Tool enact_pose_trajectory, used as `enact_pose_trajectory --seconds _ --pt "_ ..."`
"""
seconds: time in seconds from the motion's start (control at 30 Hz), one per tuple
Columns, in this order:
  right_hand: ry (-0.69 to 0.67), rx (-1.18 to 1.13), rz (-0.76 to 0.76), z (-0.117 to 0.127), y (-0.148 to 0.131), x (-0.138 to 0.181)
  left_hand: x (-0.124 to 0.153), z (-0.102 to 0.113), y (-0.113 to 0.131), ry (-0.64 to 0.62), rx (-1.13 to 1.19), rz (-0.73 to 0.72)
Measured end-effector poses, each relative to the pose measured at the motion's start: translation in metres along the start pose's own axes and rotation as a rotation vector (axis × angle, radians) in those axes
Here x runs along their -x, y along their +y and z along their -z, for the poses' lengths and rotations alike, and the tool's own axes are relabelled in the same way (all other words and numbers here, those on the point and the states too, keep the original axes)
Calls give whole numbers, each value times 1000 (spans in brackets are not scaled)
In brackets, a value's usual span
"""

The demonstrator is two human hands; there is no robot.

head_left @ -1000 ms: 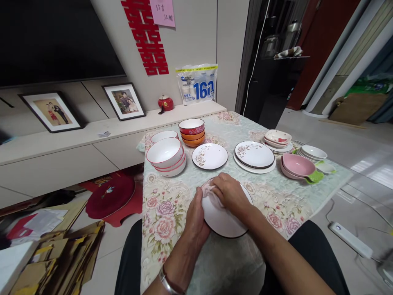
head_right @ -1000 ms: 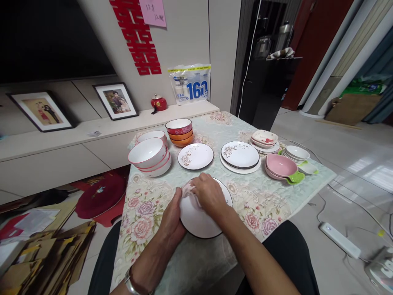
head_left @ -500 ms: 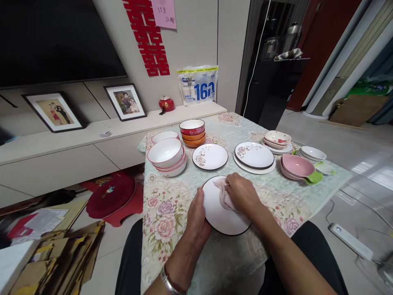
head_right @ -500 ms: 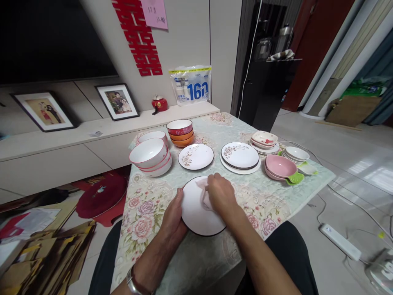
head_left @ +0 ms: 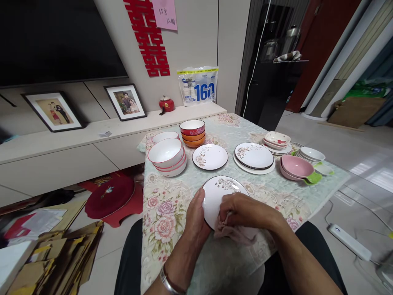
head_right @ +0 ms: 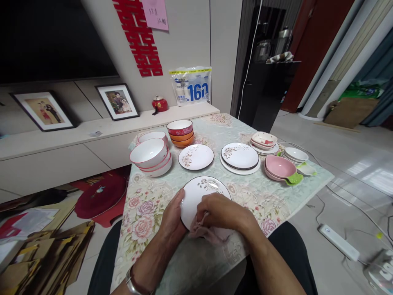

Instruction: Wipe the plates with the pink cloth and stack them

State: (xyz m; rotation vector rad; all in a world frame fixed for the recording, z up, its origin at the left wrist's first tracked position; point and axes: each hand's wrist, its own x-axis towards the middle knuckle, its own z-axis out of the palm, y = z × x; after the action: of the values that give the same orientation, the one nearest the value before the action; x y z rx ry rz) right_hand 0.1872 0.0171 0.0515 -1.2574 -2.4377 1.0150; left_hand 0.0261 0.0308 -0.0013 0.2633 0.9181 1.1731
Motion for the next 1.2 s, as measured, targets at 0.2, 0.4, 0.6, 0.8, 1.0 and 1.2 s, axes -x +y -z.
enact_pose_trajectory --seconds 0.2,0.4,0.6,0.8,1.0,1.2 --pt "322 226 -260 4 17 -14 4 -1 1 -67 -38 -26" --pt "505 508 -417 -3 21 -26 11 -4 7 -56 -75 -10" --pt "467 506 -689 5 21 -11 11 0 5 -29 -31 -73" --pt "382 282 -680 15 39 1 13 1 8 3 18 -143" --pt "361 -64 -461 23 59 14 16 0 11 -22 29 -186" --pt "181 -665 -268 21 66 28 17 -1 17 26 71 -212"
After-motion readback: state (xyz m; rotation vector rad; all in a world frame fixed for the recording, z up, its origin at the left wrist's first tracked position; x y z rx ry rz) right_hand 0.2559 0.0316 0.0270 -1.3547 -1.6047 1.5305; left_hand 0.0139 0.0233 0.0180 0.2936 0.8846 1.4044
